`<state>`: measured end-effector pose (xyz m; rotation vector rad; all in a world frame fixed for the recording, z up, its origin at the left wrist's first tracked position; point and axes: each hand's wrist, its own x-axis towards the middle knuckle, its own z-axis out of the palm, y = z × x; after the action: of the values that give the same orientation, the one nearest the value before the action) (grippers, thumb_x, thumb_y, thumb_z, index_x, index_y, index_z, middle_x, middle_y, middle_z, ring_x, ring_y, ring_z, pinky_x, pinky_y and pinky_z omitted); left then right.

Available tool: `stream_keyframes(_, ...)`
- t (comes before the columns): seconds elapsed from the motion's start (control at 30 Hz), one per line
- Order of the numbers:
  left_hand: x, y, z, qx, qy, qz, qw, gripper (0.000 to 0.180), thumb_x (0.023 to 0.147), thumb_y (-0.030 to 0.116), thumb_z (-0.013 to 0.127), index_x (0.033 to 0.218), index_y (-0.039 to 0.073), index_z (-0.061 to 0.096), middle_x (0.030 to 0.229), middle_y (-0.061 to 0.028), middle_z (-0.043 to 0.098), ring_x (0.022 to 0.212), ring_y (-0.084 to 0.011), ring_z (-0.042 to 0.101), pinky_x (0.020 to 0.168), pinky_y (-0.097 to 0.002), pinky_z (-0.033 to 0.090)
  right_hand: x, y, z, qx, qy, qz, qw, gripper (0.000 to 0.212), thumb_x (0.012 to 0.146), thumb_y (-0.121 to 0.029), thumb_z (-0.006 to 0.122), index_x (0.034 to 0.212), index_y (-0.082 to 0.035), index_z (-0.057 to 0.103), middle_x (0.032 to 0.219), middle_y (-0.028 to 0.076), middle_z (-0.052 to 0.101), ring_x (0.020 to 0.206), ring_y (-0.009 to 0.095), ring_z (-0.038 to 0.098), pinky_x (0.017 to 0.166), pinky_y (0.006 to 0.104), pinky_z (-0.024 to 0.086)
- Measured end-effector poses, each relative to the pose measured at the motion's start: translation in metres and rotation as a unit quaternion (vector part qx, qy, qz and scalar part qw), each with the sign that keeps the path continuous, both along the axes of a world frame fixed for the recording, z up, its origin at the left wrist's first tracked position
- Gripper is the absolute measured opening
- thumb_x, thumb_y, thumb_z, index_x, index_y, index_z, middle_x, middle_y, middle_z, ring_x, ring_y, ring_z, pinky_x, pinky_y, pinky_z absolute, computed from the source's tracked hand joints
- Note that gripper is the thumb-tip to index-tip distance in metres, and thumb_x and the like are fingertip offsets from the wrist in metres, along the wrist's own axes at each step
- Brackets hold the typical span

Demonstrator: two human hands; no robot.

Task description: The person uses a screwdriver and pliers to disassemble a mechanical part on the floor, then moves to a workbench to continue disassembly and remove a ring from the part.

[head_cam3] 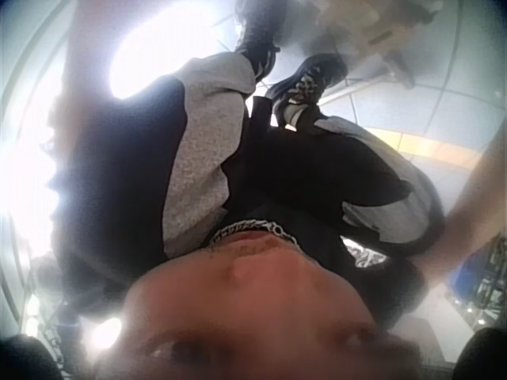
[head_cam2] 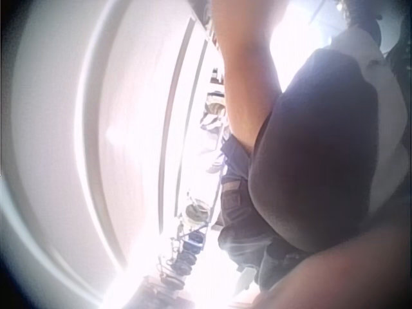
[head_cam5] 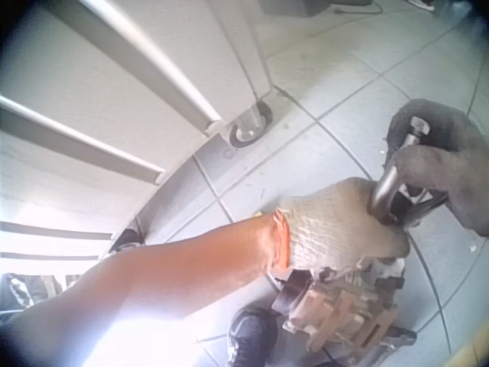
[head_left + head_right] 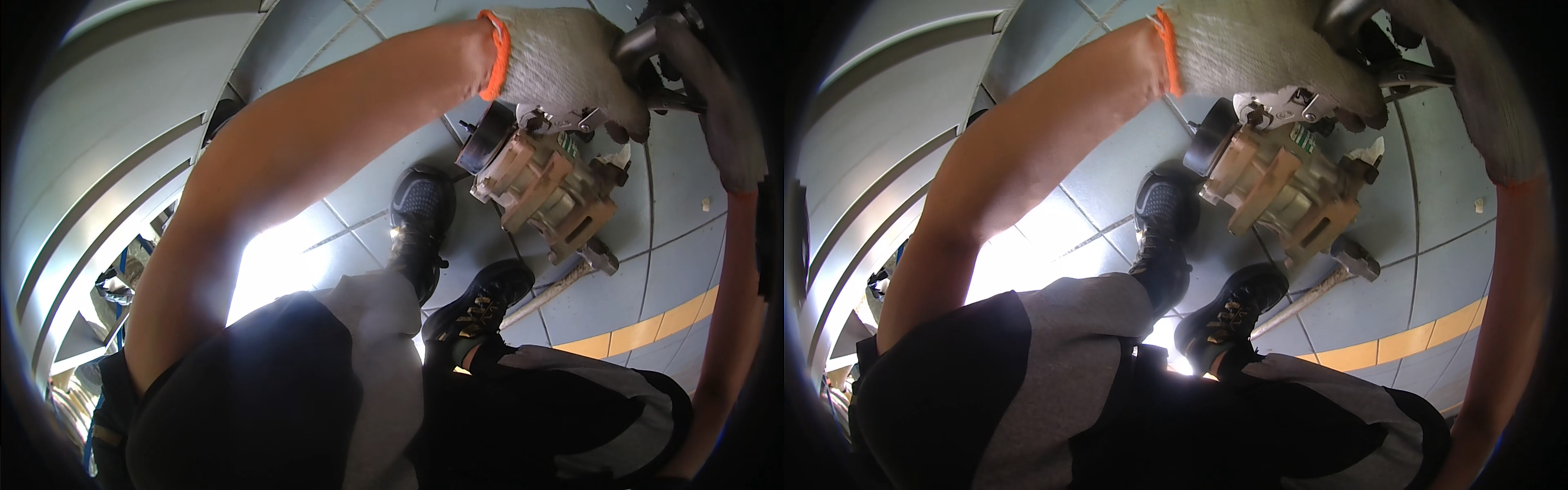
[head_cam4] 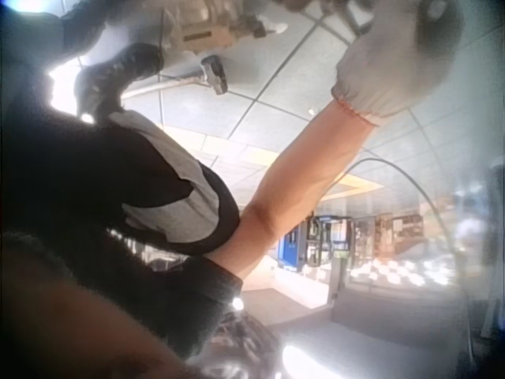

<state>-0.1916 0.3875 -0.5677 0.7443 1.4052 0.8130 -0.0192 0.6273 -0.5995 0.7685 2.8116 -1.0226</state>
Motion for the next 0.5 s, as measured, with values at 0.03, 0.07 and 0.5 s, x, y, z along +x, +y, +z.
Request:
stream_keyframes(0.03, -0.004, 0.005, 0.002, -0.019, -0.002, -0.014, 1.0, 0.035, 0.095, 0.032, 0.085, 0.104, -0.002, 0.082, 0.086, -0.0094, 0.079, 0.077, -0.0207, 0.076, 0.072, -0.0366, 0.061, 0.0, -0.001, 0.0, -0.001, -0.001, 0.0, 1.0, 0.063, 0.119, -0.058, 0.053, 0.165, -0.014, 0.061, 0.134, 0.019, 0.074, 0.125, 0.03, 0.072, 0.111, 0.0431, 0.056)
stream_keyframes(0.07, -0.007, 0.009, 0.003, -0.038, -0.002, -0.033, 0.999, 0.035, 0.095, 0.032, 0.086, 0.104, -0.002, 0.082, 0.086, -0.0095, 0.079, 0.077, -0.0208, 0.076, 0.072, -0.0365, 0.062, -0.001, -0.001, 0.0, 0.0, -0.001, 0.0, 1.0, 0.063, 0.119, -0.058, 0.053, 0.165, -0.014, 0.061, 0.134, 0.019, 0.074, 0.124, 0.03, 0.072, 0.111, 0.0432, 0.056)
stream_keyframes(0.5, -0.002, 0.0, -0.01, 0.003, -0.024, -0.013, 1.0, 0.035, 0.096, 0.034, 0.085, 0.1, -0.001, 0.081, 0.084, -0.0091, 0.079, 0.077, -0.0205, 0.075, 0.073, -0.0361, 0.061, -0.005, -0.005, 0.005, 0.003, -0.006, 0.004, 1.0, 0.063, 0.119, -0.058, 0.052, 0.165, -0.015, 0.061, 0.133, 0.02, 0.074, 0.124, 0.031, 0.073, 0.11, 0.0437, 0.056)
